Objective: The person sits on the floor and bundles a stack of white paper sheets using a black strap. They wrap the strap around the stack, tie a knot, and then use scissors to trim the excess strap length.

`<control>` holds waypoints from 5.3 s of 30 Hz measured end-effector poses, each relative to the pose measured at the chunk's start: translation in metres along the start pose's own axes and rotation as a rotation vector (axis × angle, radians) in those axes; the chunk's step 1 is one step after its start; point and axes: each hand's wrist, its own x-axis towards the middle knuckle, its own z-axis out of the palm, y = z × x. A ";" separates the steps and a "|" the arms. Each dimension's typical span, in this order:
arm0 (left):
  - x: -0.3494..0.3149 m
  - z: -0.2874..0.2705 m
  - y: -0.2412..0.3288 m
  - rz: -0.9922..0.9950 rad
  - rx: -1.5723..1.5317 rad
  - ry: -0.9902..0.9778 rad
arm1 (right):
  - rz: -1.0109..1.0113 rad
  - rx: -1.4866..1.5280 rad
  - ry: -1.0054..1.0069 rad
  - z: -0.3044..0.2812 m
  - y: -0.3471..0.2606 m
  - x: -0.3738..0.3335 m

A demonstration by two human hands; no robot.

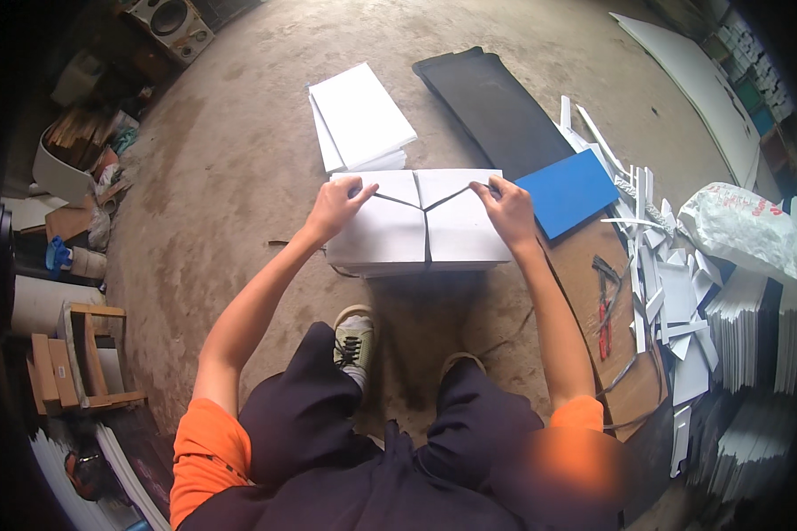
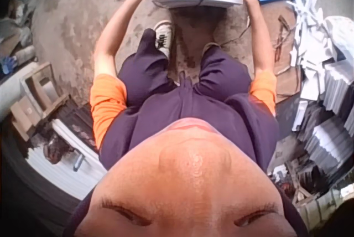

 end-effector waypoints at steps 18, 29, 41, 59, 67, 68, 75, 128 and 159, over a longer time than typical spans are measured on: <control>-0.004 0.031 -0.002 0.118 -0.064 0.223 | 0.096 0.075 0.158 0.030 0.012 0.001; -0.028 -0.014 -0.041 -0.146 -0.003 0.240 | 0.194 -0.093 0.030 -0.002 0.029 -0.015; -0.048 0.001 -0.074 -0.140 -0.110 0.410 | 0.323 0.184 0.100 0.000 0.066 -0.034; -0.062 0.059 -0.053 -0.832 -1.174 0.169 | 0.563 0.504 0.208 0.046 0.091 -0.056; -0.089 0.100 -0.068 -0.620 -1.189 0.429 | 0.580 0.720 0.056 0.061 0.112 -0.065; -0.100 0.107 -0.071 -0.614 -1.118 0.419 | 0.585 0.747 0.054 0.065 0.117 -0.069; -0.133 0.155 -0.111 -0.697 -0.888 0.432 | 0.735 1.073 0.035 0.102 0.125 -0.094; -0.121 0.048 -0.076 -0.939 -0.987 -0.346 | 0.907 0.648 -0.020 0.039 0.108 -0.100; -0.205 0.119 -0.053 -0.209 -0.100 0.206 | 0.136 -0.140 -0.198 0.069 0.114 -0.177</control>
